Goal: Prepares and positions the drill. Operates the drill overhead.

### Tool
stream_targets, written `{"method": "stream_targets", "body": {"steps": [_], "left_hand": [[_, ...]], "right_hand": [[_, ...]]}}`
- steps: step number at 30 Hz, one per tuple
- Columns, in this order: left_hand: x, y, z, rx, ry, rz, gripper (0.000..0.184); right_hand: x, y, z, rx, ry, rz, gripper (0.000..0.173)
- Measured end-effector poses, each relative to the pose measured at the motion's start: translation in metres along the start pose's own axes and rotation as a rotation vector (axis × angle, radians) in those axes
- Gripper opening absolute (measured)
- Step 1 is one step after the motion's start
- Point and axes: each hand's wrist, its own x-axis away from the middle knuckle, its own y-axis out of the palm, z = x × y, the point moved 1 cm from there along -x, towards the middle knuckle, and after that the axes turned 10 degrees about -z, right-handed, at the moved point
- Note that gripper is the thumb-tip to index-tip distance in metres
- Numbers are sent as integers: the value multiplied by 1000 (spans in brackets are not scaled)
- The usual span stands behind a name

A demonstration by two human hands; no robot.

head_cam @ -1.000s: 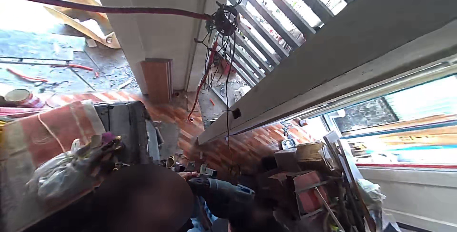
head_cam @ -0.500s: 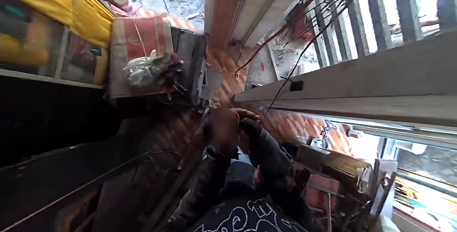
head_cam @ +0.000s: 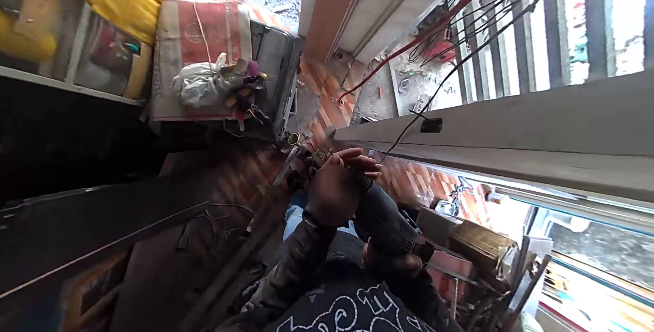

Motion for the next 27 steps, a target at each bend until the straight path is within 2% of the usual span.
{"method": "stream_targets", "body": {"steps": [1,2,4,7,10,12,14,22,27], "left_hand": [[1,-5,-2,23,3,-4,46],[2,-9,-5,43,9,-2,48],[5,-14,-9,68,22,26,52],[7,-17,-13,81,70,86,54],[7,-16,-14,26,138,129,32],[5,-13,-13,-23,152,184,24],[4,-11,-13,-54,153,222,21],[1,4,-5,-91,162,347,21],[2,1,-9,-105,207,286,21]], "right_hand": [[1,-30,14,22,-100,-281,27],[2,-42,20,38,-128,-343,35],[3,-45,22,26,-93,-319,40],[4,-45,20,-11,-38,-301,37],[14,-66,27,-19,1,-264,39],[21,-89,33,-36,23,-311,43],[21,-83,30,-41,26,-249,41],[-1,-41,15,16,60,-275,34],[-3,-45,18,-14,12,-350,34]]}}
